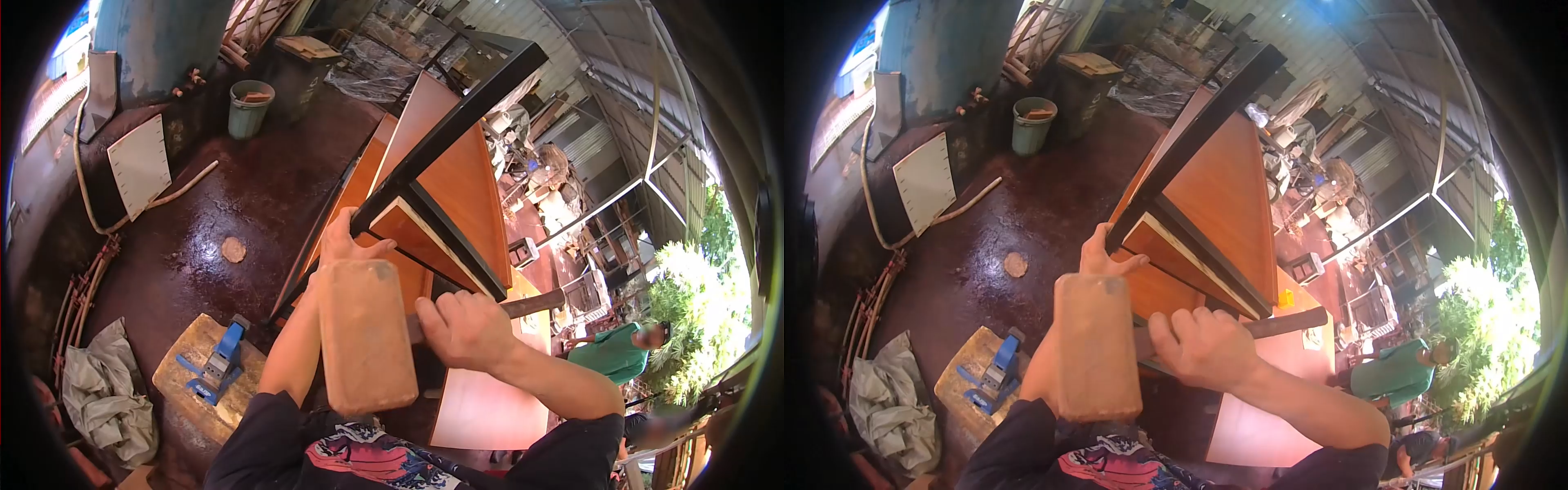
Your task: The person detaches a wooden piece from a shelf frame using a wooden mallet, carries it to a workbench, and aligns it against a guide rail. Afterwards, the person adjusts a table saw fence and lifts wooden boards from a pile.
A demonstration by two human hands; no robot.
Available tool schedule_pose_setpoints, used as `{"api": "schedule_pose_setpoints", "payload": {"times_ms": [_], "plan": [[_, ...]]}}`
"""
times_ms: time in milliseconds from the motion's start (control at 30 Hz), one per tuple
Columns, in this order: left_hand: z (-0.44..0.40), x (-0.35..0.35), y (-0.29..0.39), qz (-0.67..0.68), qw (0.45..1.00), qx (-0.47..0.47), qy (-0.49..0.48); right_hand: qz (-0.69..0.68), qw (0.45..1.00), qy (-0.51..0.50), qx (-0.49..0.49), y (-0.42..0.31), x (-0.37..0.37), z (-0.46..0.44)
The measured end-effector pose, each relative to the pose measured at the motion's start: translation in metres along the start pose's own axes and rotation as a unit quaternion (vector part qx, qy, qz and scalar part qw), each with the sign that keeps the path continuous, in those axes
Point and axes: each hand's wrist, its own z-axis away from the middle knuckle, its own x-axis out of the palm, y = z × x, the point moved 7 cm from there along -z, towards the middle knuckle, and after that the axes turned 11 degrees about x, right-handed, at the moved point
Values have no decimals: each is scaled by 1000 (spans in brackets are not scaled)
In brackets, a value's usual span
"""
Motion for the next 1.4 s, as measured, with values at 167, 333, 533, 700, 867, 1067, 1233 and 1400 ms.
{"api": "schedule_pose_setpoints", "payload": {"times_ms": [167, 333, 533, 700, 867, 1067, 1233, 1400], "plan": [[15, -8, 1, -47, 996, 66, 41, -105, 978, -101, 150, 15, 31, 42], [24, -24, 40, -162, 957, 191, 148, -166, 876, -316, 323, -3, 64, 109], [-22, 0, 74, -109, 964, 195, 142, -259, 853, -154, 426, -15, 83, 185], [-36, 22, 61, -91, 982, 140, 91, -345, 788, -67, 506, -21, 96, 221], [-38, 30, 53, -54, 981, 131, 130, -278, 839, -48, 466, -22, 91, 212], [-36, 29, 54, -30, 984, 128, 120, -390, 759, 24, 522, -17, 88, 205], [-38, 28, 60, 17, 990, 98, 104, -394, 740, 12, 544, -31, 115, 231], [-29, 25, 71, -109, 970, 172, 129, -255, 821, 15, 510, -52, 104, 234]]}}
